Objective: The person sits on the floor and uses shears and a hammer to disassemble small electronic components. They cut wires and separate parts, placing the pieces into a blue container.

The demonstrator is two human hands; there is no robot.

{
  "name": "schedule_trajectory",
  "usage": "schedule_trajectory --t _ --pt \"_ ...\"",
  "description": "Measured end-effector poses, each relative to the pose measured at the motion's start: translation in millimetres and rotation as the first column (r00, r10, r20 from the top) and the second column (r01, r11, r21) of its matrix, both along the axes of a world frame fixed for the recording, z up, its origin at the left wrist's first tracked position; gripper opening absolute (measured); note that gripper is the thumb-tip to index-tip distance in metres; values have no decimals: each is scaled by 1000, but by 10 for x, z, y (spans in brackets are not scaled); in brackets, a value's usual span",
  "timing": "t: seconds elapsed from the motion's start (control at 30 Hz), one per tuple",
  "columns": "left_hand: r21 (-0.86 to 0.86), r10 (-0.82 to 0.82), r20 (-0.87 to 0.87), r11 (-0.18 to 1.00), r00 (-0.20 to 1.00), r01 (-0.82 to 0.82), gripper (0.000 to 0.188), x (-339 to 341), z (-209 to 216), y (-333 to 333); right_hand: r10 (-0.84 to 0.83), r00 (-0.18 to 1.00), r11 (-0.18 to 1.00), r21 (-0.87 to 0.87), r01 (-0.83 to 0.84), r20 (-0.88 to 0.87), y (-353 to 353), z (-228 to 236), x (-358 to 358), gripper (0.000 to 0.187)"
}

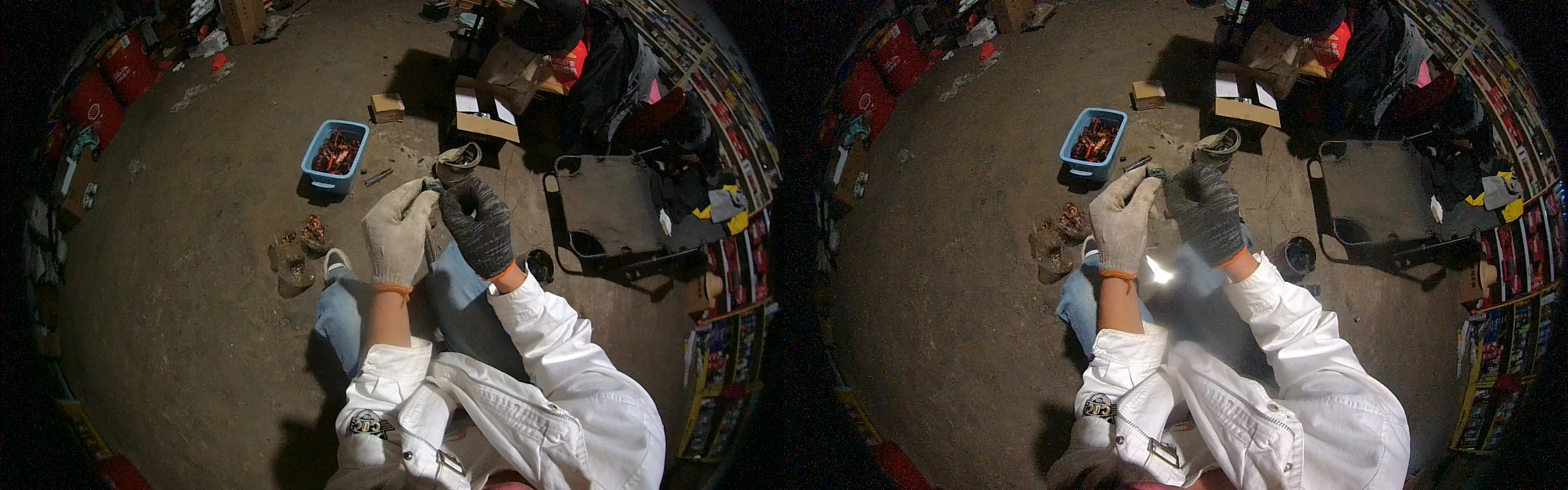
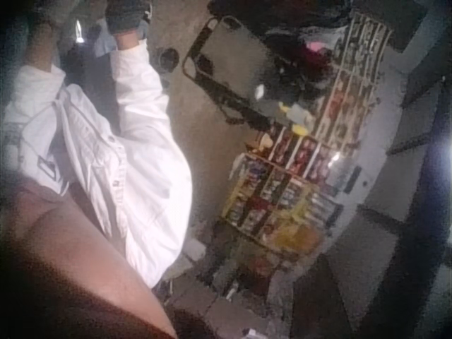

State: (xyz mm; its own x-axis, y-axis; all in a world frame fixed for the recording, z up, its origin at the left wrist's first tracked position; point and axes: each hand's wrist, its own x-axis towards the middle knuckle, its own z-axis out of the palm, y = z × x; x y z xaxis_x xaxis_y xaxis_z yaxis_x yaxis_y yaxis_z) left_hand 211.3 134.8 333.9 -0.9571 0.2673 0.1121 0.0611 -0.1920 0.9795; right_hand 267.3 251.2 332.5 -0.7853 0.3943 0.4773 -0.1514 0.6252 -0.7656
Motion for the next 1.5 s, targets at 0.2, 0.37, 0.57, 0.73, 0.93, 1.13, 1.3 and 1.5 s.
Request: schedule_trajectory --t 0.2,0.37,0.57,0.73,0.93,1.13,1.3,1.5 --pt "-48 44 -55 998 998 -47 23 -39 -45 17 -48 997 950 305 65 -64 -5 21 -10 13" --pt "92 -44 107 995 993 34 22 -41 -27 16 84 978 948 -319 -20 190 -14 65 19 18" --pt "168 -47 130 986 990 24 24 -39 -18 26 119 980 943 -327 -61 159 -19 78 44 21" --pt "227 -73 162 973 984 35 25 -41 -25 10 207 970 888 -439 -133 125 16 36 51 23" --pt "306 4 201 950 980 -66 24 -80 -45 8 434 889 391 -858 -334 -148 134 -117 15 30" --pt "293 54 190 950 980 -109 25 -111 -71 -10 359 834 -164 -908 -386 -419 146 -192 -16 45" --pt "278 63 210 953 976 -122 26 -108 -66 -25 345 812 -207 -882 -424 -471 116 -132 -6 45" --pt "297 54 204 948 977 -115 27 -124 -84 -24 313 849 -208 -903 -376 -426 112 -140 -16 45"
